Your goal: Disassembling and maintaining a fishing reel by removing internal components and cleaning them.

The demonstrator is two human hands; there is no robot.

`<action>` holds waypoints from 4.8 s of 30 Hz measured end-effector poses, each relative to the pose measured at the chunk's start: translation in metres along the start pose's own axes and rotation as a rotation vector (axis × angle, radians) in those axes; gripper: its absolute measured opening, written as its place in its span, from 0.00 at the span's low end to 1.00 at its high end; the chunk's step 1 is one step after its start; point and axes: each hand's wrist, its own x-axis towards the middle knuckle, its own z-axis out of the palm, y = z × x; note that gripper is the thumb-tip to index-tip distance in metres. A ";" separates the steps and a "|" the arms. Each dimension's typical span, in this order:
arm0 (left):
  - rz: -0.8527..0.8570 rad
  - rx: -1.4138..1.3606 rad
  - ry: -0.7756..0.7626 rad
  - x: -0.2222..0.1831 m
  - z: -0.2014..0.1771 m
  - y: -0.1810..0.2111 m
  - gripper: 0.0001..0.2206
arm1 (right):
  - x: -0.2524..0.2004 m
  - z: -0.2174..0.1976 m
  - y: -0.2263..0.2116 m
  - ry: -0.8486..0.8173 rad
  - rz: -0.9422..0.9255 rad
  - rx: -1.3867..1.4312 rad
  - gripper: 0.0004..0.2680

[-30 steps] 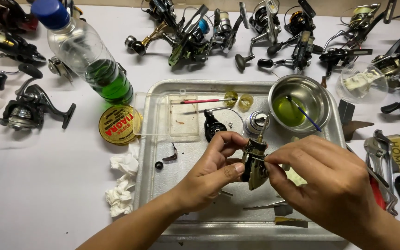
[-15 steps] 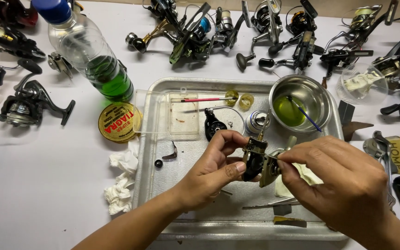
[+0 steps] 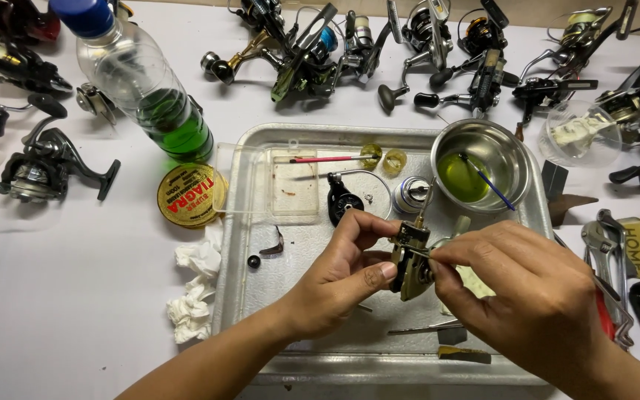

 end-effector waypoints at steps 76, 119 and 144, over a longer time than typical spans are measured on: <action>0.007 -0.112 0.047 0.004 -0.009 -0.004 0.17 | -0.023 0.027 0.017 0.211 -0.049 0.072 0.17; -0.004 0.181 0.213 0.002 0.009 0.003 0.20 | -0.028 0.047 0.023 0.231 -0.090 0.023 0.15; 0.218 0.424 0.197 0.009 -0.001 0.015 0.20 | -0.042 0.056 0.028 0.253 0.769 1.085 0.13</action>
